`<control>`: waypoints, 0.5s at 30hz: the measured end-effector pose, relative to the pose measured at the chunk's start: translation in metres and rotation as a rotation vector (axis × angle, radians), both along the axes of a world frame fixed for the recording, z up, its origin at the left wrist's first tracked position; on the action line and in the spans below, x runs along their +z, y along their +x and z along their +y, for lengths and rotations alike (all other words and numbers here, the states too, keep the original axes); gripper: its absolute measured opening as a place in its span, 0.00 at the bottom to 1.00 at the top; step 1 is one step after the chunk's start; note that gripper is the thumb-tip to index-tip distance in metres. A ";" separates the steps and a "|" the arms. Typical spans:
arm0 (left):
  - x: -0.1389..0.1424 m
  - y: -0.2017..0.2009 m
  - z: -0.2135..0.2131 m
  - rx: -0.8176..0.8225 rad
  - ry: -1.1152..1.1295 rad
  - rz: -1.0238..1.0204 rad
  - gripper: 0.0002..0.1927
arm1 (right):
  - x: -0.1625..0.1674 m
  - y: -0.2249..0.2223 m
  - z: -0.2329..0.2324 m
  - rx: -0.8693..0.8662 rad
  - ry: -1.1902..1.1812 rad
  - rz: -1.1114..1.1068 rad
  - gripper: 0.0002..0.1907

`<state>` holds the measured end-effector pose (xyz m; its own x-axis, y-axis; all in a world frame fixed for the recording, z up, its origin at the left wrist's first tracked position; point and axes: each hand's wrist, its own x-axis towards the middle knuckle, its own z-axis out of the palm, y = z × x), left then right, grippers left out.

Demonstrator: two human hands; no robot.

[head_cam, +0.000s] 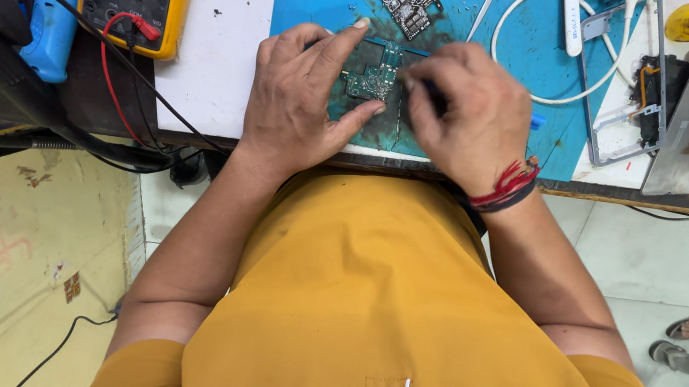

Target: The person solders components on a phone motherboard on a workbench, then handles the phone body, removes and repositions its battery, and works on the back cover. They return to soldering the circuit board with a soldering iron, holding the board steady with tweezers and their other hand.

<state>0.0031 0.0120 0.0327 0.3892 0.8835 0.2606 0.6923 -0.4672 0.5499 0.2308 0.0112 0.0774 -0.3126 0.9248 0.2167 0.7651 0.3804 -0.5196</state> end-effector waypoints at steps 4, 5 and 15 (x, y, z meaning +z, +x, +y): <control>0.004 0.001 -0.001 -0.024 0.042 0.025 0.41 | -0.001 0.009 0.026 -0.062 0.196 -0.068 0.09; 0.005 0.001 -0.002 -0.026 0.049 0.026 0.41 | 0.001 0.011 0.028 -0.064 0.238 -0.085 0.10; -0.010 -0.084 0.065 0.305 0.123 -1.136 0.23 | 0.003 -0.015 -0.009 0.182 0.232 0.147 0.14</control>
<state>-0.0809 0.0765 0.0230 -0.3434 0.8444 0.4112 -0.0728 -0.4604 0.8847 0.2160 0.0027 0.0802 -0.4179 0.7775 0.4700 0.5971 0.6250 -0.5029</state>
